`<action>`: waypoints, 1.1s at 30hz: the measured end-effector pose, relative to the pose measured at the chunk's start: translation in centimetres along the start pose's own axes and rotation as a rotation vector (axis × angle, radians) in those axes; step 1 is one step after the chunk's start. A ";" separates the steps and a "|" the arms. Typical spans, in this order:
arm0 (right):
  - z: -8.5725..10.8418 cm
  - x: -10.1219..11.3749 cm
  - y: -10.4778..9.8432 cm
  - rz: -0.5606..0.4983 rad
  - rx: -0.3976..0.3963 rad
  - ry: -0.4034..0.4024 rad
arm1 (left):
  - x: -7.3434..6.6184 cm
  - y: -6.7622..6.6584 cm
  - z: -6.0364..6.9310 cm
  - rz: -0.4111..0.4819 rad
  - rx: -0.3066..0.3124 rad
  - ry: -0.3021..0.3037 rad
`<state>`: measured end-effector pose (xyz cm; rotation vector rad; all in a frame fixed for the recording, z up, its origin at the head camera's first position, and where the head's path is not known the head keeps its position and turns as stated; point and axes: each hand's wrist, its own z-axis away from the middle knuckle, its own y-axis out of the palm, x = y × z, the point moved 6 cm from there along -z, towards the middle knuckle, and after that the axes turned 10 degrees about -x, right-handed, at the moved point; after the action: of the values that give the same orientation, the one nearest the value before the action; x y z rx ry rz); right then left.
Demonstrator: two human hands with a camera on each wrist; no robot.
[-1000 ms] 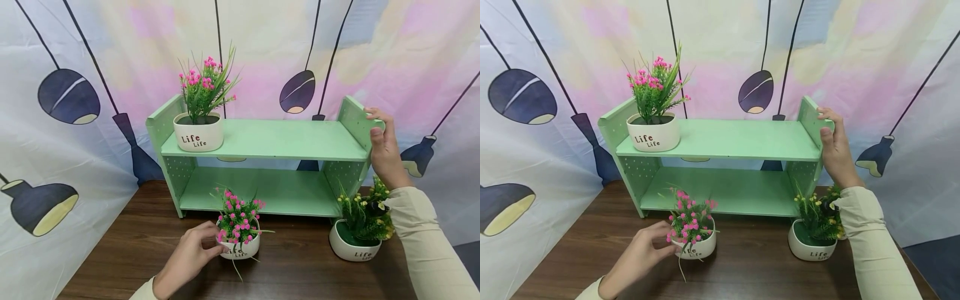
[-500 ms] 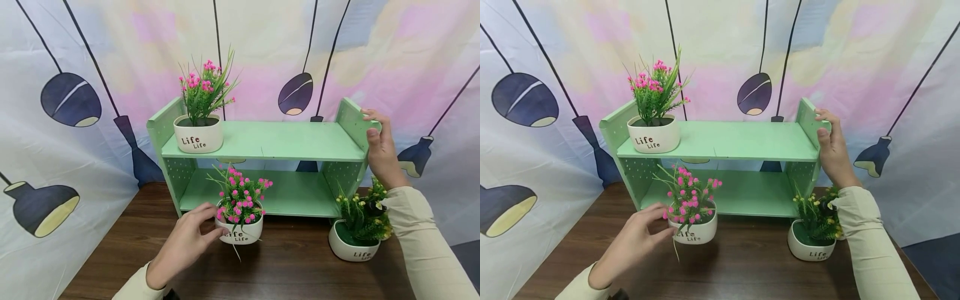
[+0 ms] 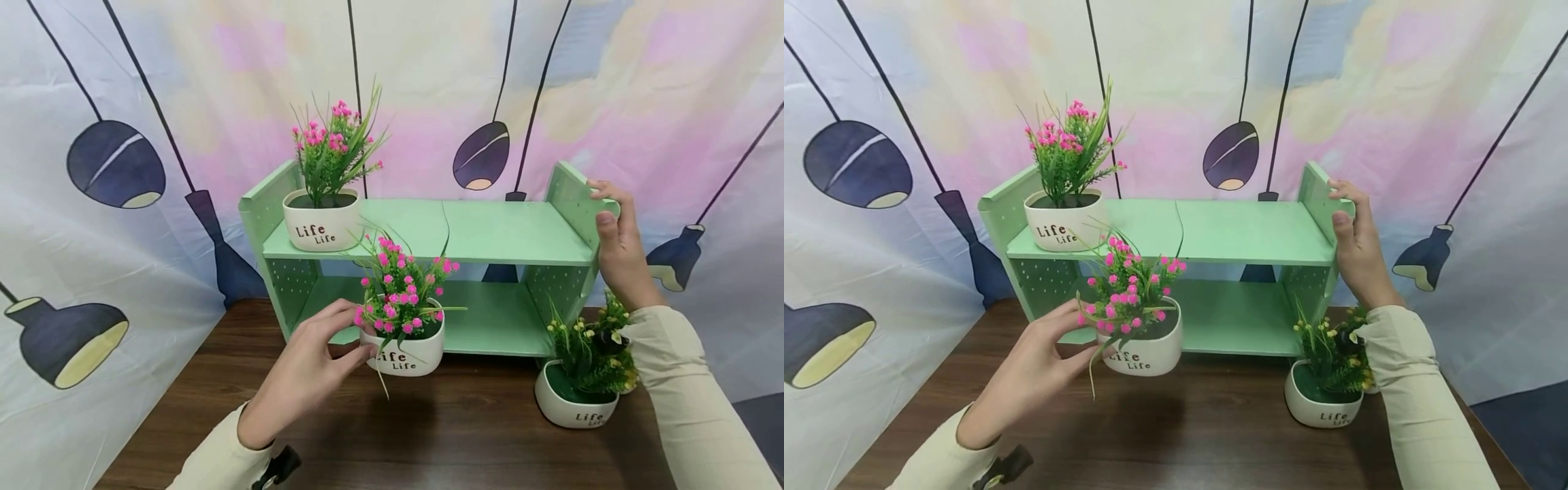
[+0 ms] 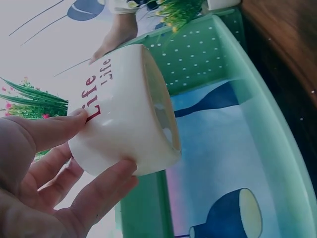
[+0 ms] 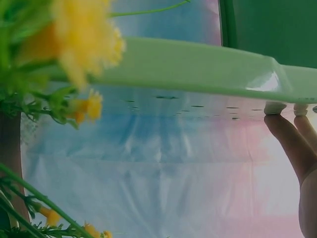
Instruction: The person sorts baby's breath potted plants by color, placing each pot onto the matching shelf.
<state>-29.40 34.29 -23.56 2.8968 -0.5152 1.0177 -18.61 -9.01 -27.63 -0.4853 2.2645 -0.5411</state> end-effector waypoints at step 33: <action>0.1 -0.2 0.0 -0.018 -0.020 -0.032 | -4.3 -2.4 -5.4 0.009 -0.056 0.062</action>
<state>-29.51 34.30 -23.72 2.8996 -0.4972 0.9599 -19.39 -7.69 -20.51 -0.4927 2.3448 -0.4958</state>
